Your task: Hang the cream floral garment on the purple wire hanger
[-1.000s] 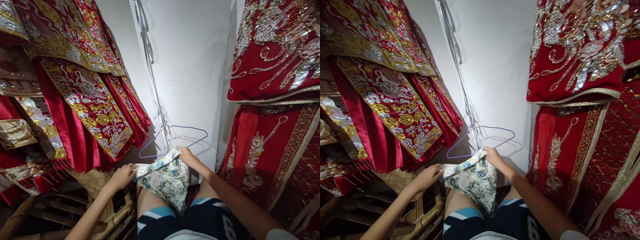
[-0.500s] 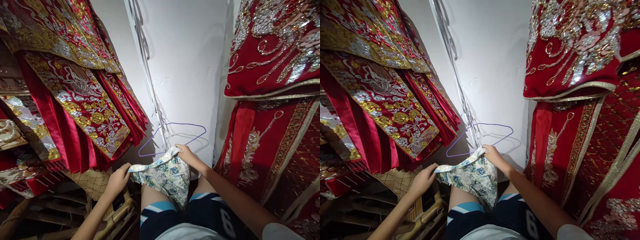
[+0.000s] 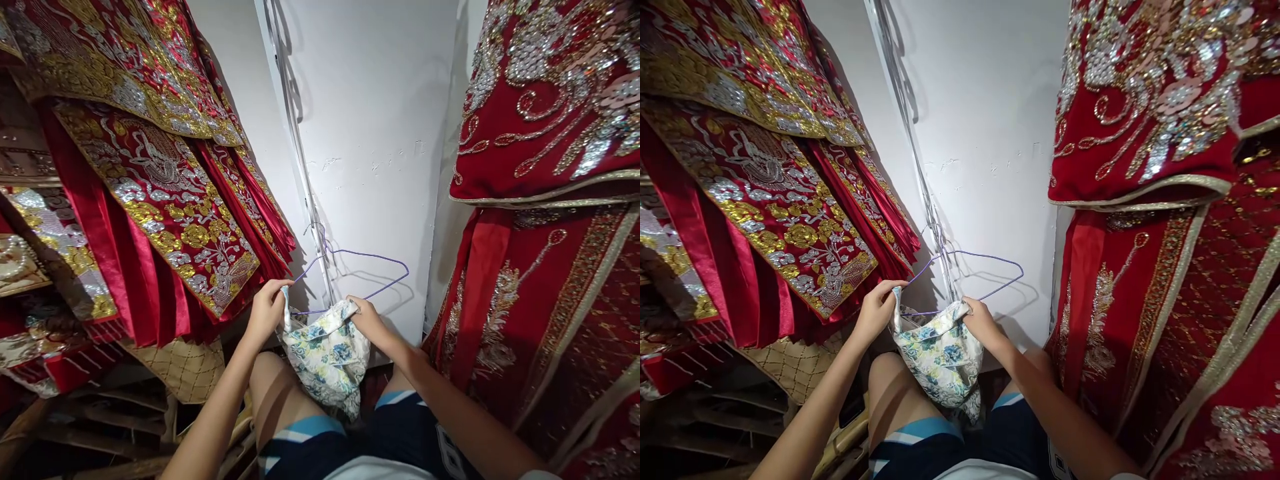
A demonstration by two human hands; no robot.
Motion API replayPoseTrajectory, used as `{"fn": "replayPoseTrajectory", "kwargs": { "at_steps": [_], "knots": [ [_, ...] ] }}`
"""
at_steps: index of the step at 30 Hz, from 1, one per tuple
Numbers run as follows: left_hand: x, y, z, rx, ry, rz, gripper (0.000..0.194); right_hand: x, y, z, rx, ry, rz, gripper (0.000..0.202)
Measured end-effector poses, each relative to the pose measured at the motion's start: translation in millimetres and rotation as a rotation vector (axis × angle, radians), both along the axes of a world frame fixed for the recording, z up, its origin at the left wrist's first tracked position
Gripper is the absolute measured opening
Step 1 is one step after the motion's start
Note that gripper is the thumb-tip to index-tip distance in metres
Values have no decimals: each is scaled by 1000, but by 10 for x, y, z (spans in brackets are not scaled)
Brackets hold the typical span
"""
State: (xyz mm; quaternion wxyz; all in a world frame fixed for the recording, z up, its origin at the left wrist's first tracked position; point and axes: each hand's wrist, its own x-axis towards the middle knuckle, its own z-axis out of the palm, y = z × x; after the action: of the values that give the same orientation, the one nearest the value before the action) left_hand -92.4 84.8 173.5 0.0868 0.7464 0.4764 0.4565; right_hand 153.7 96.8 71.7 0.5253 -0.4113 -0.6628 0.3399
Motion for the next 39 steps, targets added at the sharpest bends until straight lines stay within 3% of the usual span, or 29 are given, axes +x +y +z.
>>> {"fn": "replayPoseTrajectory", "kwargs": {
  "at_steps": [3, 6, 11, 17, 21, 27, 30, 35, 39],
  "knots": [
    [-9, -63, 18, 69, 31, -13, 32, 60, -4, 17, -5, -4, -7, 6],
    [-202, -102, -18, 89, -55, 111, 32, 116, -2, 40, 3, -47, -21, 6],
    [-505, -201, -193, -39, -249, 107, 42, 81, -1, 2, 11, -78, -51, 7],
    [-617, -309, -349, 11, -426, 176, 50, -2, 9, -40, 10, -74, -48, 6],
    [-563, -289, -312, -37, -489, 86, 50, 4, 9, -26, 20, -38, -23, 6],
    [-231, -95, -197, 27, -414, 26, 37, -45, -52, -2, 31, -29, 16, 9],
    [-201, 64, -292, 9, -598, 135, 31, -3, -72, 19, 16, -99, -55, 8],
    [-378, 140, -600, -23, -860, 308, 33, 135, -39, 37, 14, -178, -190, 9],
    [-356, 97, -658, -67, -898, 292, 32, 78, -43, 30, 13, -181, -164, 12]
  ]
}}
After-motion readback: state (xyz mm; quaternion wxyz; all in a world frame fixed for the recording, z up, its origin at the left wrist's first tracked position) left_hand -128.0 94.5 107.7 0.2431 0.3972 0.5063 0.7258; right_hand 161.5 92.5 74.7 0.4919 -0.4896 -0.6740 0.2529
